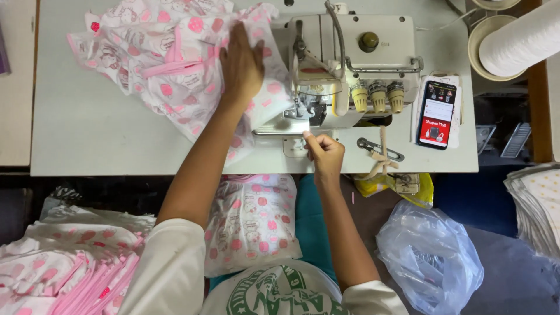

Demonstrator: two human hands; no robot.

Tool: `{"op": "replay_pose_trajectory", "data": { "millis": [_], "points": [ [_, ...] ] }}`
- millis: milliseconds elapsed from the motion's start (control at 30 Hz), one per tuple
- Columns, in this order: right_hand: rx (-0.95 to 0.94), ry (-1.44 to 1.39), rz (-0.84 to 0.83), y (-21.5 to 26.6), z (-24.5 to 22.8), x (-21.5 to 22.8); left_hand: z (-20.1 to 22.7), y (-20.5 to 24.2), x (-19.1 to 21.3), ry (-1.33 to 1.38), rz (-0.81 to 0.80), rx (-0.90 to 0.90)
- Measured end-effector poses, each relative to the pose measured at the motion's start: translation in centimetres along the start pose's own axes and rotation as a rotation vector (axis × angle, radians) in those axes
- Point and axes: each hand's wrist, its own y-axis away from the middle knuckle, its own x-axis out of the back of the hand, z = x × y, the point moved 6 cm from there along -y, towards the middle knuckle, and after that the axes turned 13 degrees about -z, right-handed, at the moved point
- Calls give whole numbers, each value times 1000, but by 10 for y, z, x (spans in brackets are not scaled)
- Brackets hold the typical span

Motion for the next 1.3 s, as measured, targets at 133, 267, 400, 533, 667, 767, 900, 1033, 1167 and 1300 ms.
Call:
{"op": "replay_pose_trajectory", "data": {
  "millis": [133,267,400,533,667,767,900,1033,1167,1300],
  "points": [
    [82,152,-13,33,-4,22,-40,36,23,-83,192,3],
    [44,52,34,66,34,70,-106,90,9,-237,154,24],
    [-103,-81,134,94,58,97,-116,98,57,-2,-9,206],
    [-122,4,102,112,68,114,-75,90,190,149,450,-59],
    [-145,297,56,111,61,98,-151,35,135,-331,179,63],
    [-117,400,-175,113,76,89,-71,105,133,-553,60,299],
    [-227,380,-191,114,116,91,-41,219,-40,646,-238,61],
    [-264,462,-270,104,148,92,-68,276,-229,42,-753,-45],
    [-353,341,-271,94,187,94,-75,267,-287,-118,-663,-76],
    [-393,288,-250,89,211,93,-68,262,-297,-71,-610,-127]
  ]
}}
